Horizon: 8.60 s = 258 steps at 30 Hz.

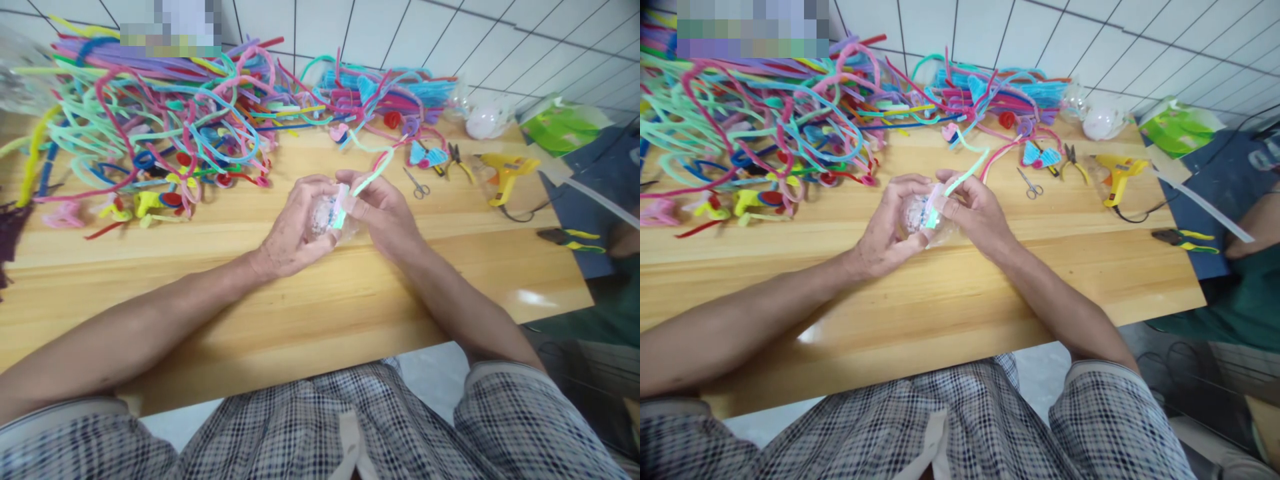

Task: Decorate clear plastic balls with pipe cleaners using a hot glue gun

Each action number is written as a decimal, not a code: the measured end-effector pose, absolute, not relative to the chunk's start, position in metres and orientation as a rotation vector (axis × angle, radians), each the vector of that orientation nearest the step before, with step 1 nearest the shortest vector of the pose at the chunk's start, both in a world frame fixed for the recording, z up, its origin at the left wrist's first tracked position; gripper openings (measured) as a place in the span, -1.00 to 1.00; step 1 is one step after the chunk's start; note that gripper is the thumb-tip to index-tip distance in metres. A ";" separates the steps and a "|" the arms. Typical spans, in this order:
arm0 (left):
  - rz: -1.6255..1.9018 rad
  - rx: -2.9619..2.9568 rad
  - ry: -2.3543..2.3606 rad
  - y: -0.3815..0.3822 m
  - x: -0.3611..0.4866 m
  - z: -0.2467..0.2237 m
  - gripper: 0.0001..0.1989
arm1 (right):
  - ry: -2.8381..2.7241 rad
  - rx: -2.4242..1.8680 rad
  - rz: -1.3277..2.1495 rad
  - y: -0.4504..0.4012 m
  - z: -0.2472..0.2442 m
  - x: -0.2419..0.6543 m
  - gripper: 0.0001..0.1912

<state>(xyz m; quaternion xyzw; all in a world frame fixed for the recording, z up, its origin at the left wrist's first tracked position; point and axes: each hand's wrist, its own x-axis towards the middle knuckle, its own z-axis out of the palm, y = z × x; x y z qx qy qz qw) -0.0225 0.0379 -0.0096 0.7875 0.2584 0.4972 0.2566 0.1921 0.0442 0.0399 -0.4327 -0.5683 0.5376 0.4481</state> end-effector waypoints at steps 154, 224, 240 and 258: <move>1.305 2.310 0.729 0.043 -0.027 -0.006 -0.30 | -1.605 -0.992 1.400 0.067 0.057 0.208 -0.55; 1.359 2.270 0.752 0.057 -0.037 -0.006 -0.30 | -1.835 -0.871 1.225 0.093 0.057 0.199 -0.68; 1.377 2.233 0.809 0.049 -0.044 -0.003 -0.35 | -1.822 -0.795 1.343 0.095 0.055 0.197 -0.66; 1.366 2.235 0.838 0.048 -0.043 -0.002 -0.34 | -1.647 -0.830 1.482 0.092 0.051 0.192 -0.59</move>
